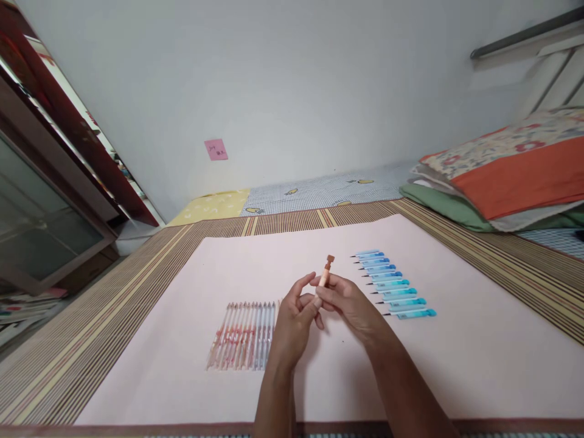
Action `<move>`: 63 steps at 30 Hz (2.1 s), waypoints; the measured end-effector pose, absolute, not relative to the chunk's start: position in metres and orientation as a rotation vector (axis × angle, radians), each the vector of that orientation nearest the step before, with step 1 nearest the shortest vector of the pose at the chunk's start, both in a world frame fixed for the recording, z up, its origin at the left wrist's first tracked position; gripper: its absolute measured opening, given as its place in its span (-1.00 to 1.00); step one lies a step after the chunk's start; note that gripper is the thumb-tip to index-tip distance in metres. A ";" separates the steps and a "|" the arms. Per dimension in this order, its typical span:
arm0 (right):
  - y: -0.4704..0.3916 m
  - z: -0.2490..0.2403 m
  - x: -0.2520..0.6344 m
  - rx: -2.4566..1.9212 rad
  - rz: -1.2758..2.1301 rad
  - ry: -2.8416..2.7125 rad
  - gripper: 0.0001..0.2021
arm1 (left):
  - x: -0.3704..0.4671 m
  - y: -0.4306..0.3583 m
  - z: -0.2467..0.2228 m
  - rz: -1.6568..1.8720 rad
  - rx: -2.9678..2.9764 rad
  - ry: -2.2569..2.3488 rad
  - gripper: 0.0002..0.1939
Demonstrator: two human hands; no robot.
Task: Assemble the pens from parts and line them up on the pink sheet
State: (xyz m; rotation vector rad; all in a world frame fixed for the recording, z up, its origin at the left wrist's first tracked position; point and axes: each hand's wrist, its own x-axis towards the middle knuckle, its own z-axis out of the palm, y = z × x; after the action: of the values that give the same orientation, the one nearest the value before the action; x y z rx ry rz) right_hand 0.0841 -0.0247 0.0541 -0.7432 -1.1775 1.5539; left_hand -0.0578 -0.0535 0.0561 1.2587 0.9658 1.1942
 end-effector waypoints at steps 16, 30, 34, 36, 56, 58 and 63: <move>-0.024 0.047 0.087 -0.670 1.673 -1.175 -0.68 | -0.060 -0.054 0.055 1.156 1.226 0.888 -0.28; -0.022 0.054 0.070 -0.873 1.332 -1.168 -0.58 | -0.046 -0.054 0.046 1.389 1.614 1.418 -0.54; -0.018 0.052 0.078 -0.963 1.202 -1.125 -0.59 | -0.046 -0.049 0.043 1.407 1.336 1.305 -0.53; -0.016 0.050 0.086 -0.965 1.190 -1.109 -0.62 | -0.047 -0.047 0.043 1.312 1.209 1.182 -0.58; -0.021 0.052 0.068 -0.735 1.382 -0.906 -0.60 | -0.045 -0.045 0.043 1.661 0.692 0.873 -0.70; -0.022 0.054 0.071 -0.611 1.458 -0.885 -0.50 | -0.050 -0.041 0.041 1.676 0.487 0.729 -0.69; -0.021 0.055 0.081 -0.418 1.592 -0.820 -0.28 | -0.059 -0.039 0.042 1.723 0.399 0.664 -0.71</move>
State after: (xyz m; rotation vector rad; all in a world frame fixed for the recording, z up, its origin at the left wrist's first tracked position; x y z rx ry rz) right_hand 0.0812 -0.0208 0.0547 -0.4184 -0.8195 1.5919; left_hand -0.0591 -0.0385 0.0421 0.3992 0.6636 1.7228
